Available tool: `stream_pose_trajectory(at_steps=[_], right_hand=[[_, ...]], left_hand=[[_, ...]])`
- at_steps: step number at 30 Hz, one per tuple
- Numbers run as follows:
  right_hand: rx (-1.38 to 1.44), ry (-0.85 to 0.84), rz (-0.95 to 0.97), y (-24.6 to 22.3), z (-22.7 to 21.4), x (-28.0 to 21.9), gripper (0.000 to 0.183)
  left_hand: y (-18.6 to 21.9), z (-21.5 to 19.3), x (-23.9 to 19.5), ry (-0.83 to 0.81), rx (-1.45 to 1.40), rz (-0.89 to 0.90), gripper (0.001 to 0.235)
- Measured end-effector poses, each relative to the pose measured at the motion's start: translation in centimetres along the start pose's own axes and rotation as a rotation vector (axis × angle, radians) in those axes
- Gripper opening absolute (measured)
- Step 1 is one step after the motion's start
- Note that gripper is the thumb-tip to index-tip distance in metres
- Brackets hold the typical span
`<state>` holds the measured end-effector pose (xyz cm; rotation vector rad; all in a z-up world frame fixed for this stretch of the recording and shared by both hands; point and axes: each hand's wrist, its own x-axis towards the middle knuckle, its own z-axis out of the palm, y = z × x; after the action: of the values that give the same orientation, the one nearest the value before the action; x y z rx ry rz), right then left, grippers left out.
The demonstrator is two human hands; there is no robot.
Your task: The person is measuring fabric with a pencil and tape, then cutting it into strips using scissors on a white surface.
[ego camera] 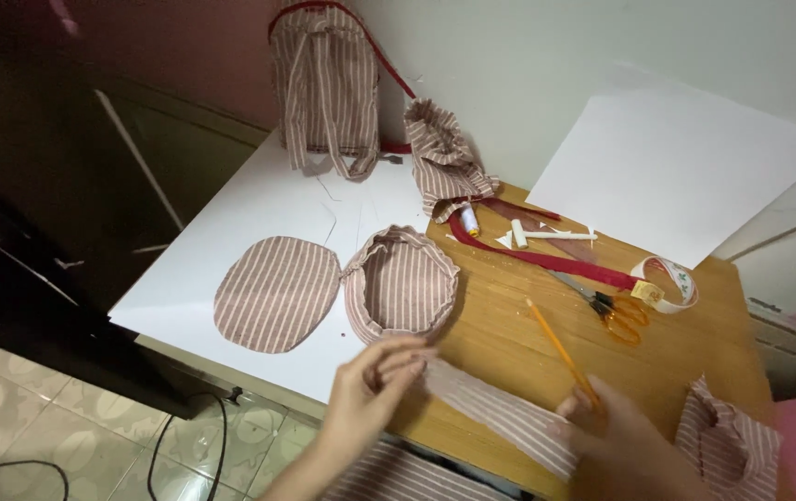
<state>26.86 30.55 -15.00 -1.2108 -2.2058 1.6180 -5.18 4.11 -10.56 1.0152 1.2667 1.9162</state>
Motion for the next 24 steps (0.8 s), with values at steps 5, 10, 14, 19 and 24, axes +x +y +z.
stream_pose_trajectory(at_steps=[5, 10, 14, 19, 24], right_hand=[[-0.421, 0.105, 0.158, -11.8, 2.1, 0.7, 0.027], [-0.098, 0.372, -0.127, -21.2, 5.1, 3.8, 0.034], [-0.345, 0.474, -0.432, -22.1, 6.8, 8.5, 0.039], [-0.401, 0.550, -0.425, -23.7, 8.2, 10.9, 0.035], [-0.368, 0.543, -0.387, -23.6, 8.4, 12.2, 0.034]], left_hand=[[3.6, -3.8, 6.7, -0.007, 0.469, 0.261, 0.031], [6.7, -6.7, 14.1, -0.010, 0.584, 0.375, 0.033], [6.0, -10.2, 16.8, 0.058, 0.744, 0.357, 0.043], [3.0, -12.7, 17.1, 0.116, 0.976, 0.320, 0.033], [4.9, -11.7, 16.7, 0.124, 1.020, 0.312, 0.022]])
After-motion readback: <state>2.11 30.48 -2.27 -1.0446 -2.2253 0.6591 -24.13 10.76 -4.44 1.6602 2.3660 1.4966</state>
